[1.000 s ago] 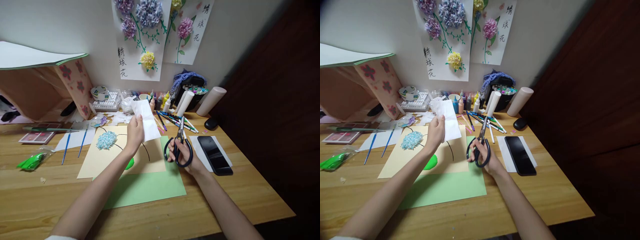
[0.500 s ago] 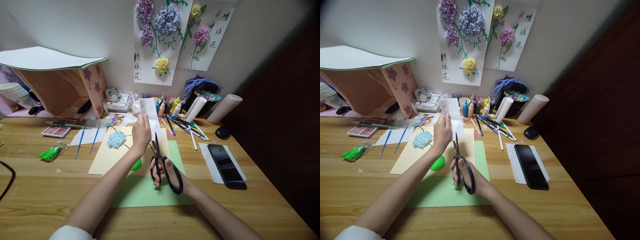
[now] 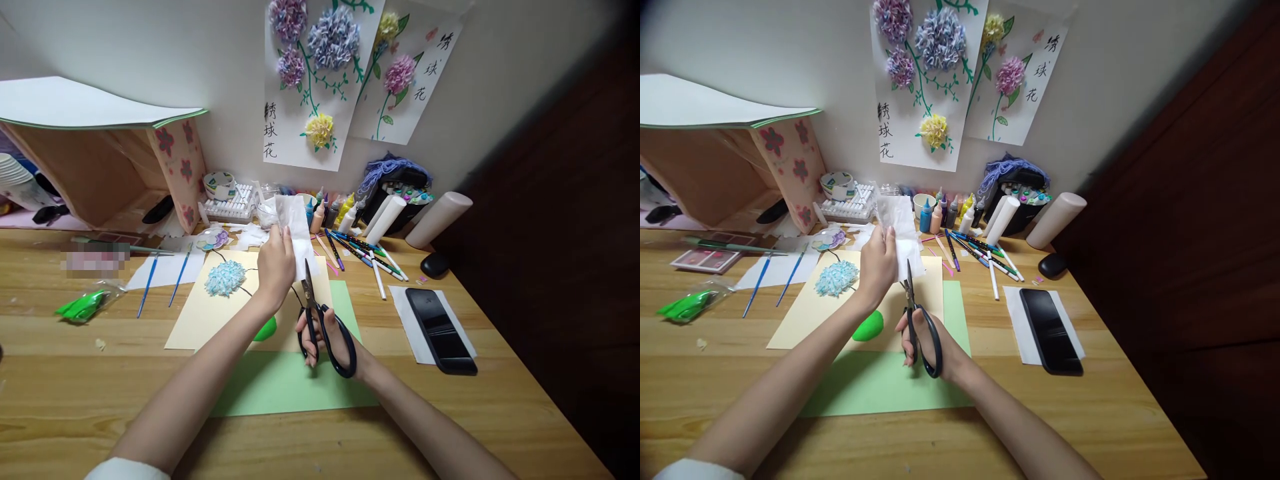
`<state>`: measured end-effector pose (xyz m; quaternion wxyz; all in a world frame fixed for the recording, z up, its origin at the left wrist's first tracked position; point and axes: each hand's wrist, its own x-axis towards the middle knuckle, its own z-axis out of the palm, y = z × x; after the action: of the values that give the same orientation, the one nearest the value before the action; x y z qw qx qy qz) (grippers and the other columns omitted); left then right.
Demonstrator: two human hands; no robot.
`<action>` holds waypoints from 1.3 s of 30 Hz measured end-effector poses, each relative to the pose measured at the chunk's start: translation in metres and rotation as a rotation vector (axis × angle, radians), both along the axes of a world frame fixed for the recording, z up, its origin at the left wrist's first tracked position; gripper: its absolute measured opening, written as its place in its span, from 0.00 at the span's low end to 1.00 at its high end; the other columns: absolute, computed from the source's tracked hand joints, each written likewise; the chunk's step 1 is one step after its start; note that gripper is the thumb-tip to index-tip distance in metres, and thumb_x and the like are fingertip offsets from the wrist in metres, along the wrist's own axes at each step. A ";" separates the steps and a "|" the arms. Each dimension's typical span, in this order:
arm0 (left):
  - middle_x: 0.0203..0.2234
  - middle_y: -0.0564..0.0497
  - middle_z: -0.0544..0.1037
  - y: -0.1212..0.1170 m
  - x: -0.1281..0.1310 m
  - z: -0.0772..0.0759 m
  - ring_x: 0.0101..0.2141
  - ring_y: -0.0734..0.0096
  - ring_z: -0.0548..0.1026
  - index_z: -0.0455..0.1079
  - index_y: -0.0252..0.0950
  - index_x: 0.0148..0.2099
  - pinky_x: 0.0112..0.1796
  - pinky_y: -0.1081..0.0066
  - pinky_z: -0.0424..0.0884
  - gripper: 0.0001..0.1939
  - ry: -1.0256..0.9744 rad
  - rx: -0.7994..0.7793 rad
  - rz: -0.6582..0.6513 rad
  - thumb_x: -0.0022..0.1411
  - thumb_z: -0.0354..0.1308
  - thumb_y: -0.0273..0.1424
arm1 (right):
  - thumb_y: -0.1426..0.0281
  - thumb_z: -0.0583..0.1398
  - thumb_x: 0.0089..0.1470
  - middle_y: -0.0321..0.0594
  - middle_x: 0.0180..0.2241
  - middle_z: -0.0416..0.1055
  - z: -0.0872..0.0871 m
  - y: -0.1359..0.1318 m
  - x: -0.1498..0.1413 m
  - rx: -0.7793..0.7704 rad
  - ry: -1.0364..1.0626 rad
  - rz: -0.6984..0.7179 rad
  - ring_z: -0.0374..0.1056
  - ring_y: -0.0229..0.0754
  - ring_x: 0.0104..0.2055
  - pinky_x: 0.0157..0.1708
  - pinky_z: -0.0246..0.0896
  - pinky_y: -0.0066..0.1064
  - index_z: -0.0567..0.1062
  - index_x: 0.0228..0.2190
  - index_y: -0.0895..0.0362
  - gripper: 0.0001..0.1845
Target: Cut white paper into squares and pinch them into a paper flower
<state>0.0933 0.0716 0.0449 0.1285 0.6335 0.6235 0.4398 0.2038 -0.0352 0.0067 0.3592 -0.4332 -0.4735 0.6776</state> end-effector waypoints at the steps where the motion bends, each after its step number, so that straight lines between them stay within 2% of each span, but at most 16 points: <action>1: 0.22 0.48 0.70 0.000 0.000 0.000 0.26 0.62 0.70 0.61 0.38 0.34 0.26 0.70 0.54 0.13 0.005 0.000 0.002 0.67 0.39 0.35 | 0.31 0.45 0.35 0.27 0.14 0.58 0.000 0.000 0.000 -0.008 -0.003 -0.009 0.56 0.32 0.14 0.21 0.61 0.30 0.64 0.28 0.57 0.42; 6: 0.22 0.48 0.70 0.000 0.001 0.000 0.25 0.62 0.70 0.61 0.38 0.34 0.25 0.70 0.53 0.13 0.022 -0.003 0.004 0.68 0.40 0.35 | 0.31 0.45 0.34 0.26 0.13 0.57 -0.003 -0.003 0.000 -0.020 -0.021 -0.035 0.55 0.31 0.12 0.17 0.58 0.26 0.62 0.27 0.56 0.41; 12: 0.23 0.48 0.71 0.000 0.001 -0.001 0.26 0.61 0.70 0.60 0.38 0.33 0.25 0.70 0.53 0.13 0.034 0.001 0.004 0.68 0.39 0.35 | 0.31 0.45 0.36 0.26 0.11 0.55 -0.001 -0.006 0.001 0.048 -0.121 -0.047 0.55 0.31 0.11 0.13 0.53 0.22 0.60 0.26 0.56 0.39; 20: 0.23 0.50 0.70 0.000 0.000 -0.001 0.26 0.64 0.70 0.59 0.38 0.33 0.26 0.71 0.53 0.13 0.051 -0.021 0.007 0.68 0.40 0.35 | 0.36 0.49 0.43 0.24 0.12 0.53 -0.011 -0.009 0.004 0.156 -0.204 -0.086 0.51 0.29 0.10 0.09 0.49 0.20 0.59 0.26 0.55 0.33; 27: 0.23 0.50 0.70 0.000 0.004 -0.007 0.26 0.65 0.69 0.59 0.39 0.32 0.26 0.71 0.54 0.13 -0.006 -0.054 -0.045 0.68 0.40 0.34 | 0.34 0.46 0.42 0.24 0.13 0.53 -0.014 -0.007 0.004 0.115 -0.148 -0.047 0.53 0.29 0.13 0.14 0.53 0.21 0.60 0.27 0.55 0.35; 31: 0.25 0.50 0.71 -0.004 0.009 -0.010 0.27 0.65 0.69 0.59 0.38 0.34 0.28 0.72 0.55 0.12 -0.016 -0.056 -0.126 0.68 0.39 0.34 | 0.32 0.46 0.38 0.24 0.12 0.54 -0.012 -0.003 0.003 0.049 -0.130 -0.071 0.53 0.29 0.12 0.14 0.54 0.22 0.60 0.27 0.56 0.38; 35: 0.24 0.50 0.70 -0.005 0.012 -0.012 0.27 0.65 0.69 0.59 0.38 0.33 0.27 0.72 0.56 0.12 0.004 -0.074 -0.135 0.68 0.39 0.34 | 0.32 0.47 0.35 0.24 0.11 0.54 -0.012 -0.001 0.002 0.022 -0.135 -0.107 0.53 0.29 0.11 0.13 0.53 0.22 0.60 0.26 0.55 0.38; 39: 0.24 0.50 0.70 -0.004 0.012 -0.014 0.27 0.65 0.69 0.59 0.38 0.33 0.27 0.72 0.55 0.13 0.020 -0.079 -0.119 0.68 0.39 0.34 | 0.34 0.49 0.40 0.23 0.10 0.53 -0.020 -0.001 0.003 0.084 -0.186 -0.150 0.52 0.29 0.10 0.10 0.50 0.20 0.60 0.26 0.55 0.35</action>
<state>0.1048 0.0681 0.0310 0.1734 0.6682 0.6028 0.4001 0.2066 -0.0366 -0.0131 0.3811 -0.5129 -0.4993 0.5852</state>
